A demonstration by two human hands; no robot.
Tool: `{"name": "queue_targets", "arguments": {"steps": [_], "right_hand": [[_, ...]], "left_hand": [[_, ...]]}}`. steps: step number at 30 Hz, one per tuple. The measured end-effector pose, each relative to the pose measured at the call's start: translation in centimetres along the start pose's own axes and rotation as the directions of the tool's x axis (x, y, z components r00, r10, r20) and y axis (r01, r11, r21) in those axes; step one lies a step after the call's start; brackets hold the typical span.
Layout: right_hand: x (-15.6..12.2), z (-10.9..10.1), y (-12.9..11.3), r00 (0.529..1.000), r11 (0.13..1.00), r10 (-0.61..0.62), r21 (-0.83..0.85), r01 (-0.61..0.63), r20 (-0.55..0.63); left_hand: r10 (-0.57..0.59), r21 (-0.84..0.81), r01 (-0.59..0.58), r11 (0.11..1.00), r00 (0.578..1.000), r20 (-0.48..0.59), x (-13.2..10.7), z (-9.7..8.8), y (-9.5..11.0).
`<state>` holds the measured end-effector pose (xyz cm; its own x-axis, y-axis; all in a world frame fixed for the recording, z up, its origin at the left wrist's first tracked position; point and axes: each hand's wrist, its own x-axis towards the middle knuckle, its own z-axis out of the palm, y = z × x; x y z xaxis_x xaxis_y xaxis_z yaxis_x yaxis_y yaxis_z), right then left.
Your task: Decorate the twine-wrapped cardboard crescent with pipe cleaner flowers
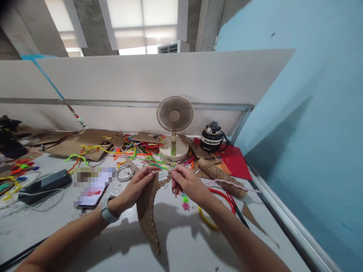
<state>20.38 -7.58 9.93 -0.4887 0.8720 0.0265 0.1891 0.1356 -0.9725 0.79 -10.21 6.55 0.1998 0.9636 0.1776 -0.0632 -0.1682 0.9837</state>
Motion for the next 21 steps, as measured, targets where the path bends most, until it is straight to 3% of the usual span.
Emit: {"name": "queue_targets", "arguments": {"steps": [2,4,5,6,8,11,14,17,21], "right_hand": [[-0.3,0.1,-0.4,0.998,1.000,-0.001,-0.016,0.000,-0.064],[-1.1,0.3,-0.9,0.975,0.991,-0.095,-0.116,0.072,-0.201],[-1.5,0.5,-1.1,0.945,0.972,-0.174,-0.204,0.119,-0.278],[-2.0,0.8,-1.3,0.898,0.937,-0.272,-0.309,0.165,-0.346],[-2.8,1.4,-1.3,0.798,0.804,-0.483,-0.544,0.241,-0.360],[-3.1,2.3,-0.5,0.666,0.490,-0.729,-0.800,0.347,-0.158],[-2.7,2.9,0.7,0.578,0.220,-0.815,-0.893,0.392,0.053],[-2.2,3.0,1.6,0.554,0.077,-0.816,-0.918,0.388,0.166],[-1.8,2.7,1.7,0.559,0.026,-0.794,-0.905,0.424,0.239]], "left_hand": [[0.154,0.164,-0.134,0.977,0.981,-0.118,-0.1,-0.1,0.0],[0.366,0.389,-0.262,0.883,0.904,-0.222,-0.8,-0.2,0.6],[0.422,0.452,-0.299,0.841,0.884,-0.201,-1.3,-0.1,1.0],[0.419,0.474,-0.320,0.821,0.900,-0.119,-1.9,0.0,1.5],[0.325,0.452,-0.321,0.833,0.943,0.070,-2.9,0.4,2.5],[0.234,0.384,-0.303,0.872,0.948,0.217,-3.3,0.9,3.2],[0.189,0.304,-0.254,0.918,0.955,0.228,-2.4,0.9,2.9],[0.194,0.238,-0.251,0.938,0.951,0.241,-1.7,0.6,2.3],[0.188,0.201,-0.240,0.950,0.951,0.245,-1.6,0.2,2.1]]}}
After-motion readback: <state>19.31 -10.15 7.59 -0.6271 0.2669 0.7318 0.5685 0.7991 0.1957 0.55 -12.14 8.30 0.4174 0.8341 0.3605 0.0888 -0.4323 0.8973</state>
